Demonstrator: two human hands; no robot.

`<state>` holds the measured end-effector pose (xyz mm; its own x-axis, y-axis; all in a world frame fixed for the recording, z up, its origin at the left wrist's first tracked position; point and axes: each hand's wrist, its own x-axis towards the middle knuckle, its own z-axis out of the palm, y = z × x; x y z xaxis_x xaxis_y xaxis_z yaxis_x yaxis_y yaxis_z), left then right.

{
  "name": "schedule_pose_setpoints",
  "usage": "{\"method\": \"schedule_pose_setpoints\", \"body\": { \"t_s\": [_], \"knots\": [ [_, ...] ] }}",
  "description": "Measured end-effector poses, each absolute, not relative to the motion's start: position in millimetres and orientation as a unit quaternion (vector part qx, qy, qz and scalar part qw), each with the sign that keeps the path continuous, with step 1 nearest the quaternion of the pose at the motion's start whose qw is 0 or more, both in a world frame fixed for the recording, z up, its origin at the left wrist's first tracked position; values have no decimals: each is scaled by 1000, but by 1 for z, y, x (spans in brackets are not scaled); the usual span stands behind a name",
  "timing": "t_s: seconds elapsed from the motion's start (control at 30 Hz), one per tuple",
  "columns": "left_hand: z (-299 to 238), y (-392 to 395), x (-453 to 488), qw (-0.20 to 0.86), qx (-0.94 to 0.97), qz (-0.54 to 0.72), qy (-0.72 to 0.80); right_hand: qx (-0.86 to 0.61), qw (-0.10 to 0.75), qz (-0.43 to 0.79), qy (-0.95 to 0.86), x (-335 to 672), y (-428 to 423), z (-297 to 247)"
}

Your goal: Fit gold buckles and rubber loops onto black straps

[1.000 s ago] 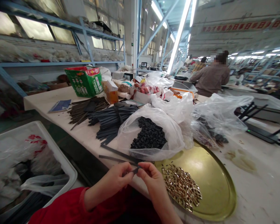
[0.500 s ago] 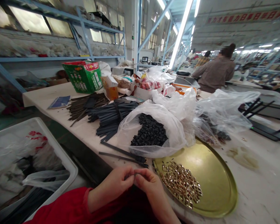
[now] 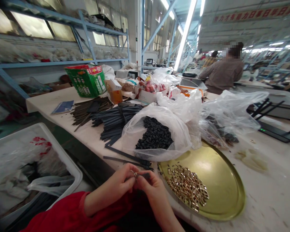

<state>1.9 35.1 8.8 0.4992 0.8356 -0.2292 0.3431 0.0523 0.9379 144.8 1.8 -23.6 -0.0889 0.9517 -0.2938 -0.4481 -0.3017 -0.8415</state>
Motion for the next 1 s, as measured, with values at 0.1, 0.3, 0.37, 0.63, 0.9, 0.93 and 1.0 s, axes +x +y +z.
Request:
{"method": "schedule_pose_setpoints", "body": {
  "t_s": [0.1,0.3,0.37,0.63,0.9,0.93,1.0],
  "knots": [
    [9,35,-1,547,657,200,479,-391,530,707,-258,149,-5,-19],
    [17,30,-4,446,706,172,523,-364,479,759,-248,151,-13,-24],
    [18,29,-4,442,711,161,523,-347,461,774,-261,149,-14,-27],
    [16,25,-4,493,684,184,505,-346,481,753,-286,149,-10,-38],
    [19,32,3,707,498,171,473,-544,498,568,-364,149,1,-44],
    [18,33,3,721,484,172,465,-551,468,560,-404,151,0,-44],
    [15,35,2,734,473,168,459,-549,408,544,-485,155,-2,-45]
  ]
}}
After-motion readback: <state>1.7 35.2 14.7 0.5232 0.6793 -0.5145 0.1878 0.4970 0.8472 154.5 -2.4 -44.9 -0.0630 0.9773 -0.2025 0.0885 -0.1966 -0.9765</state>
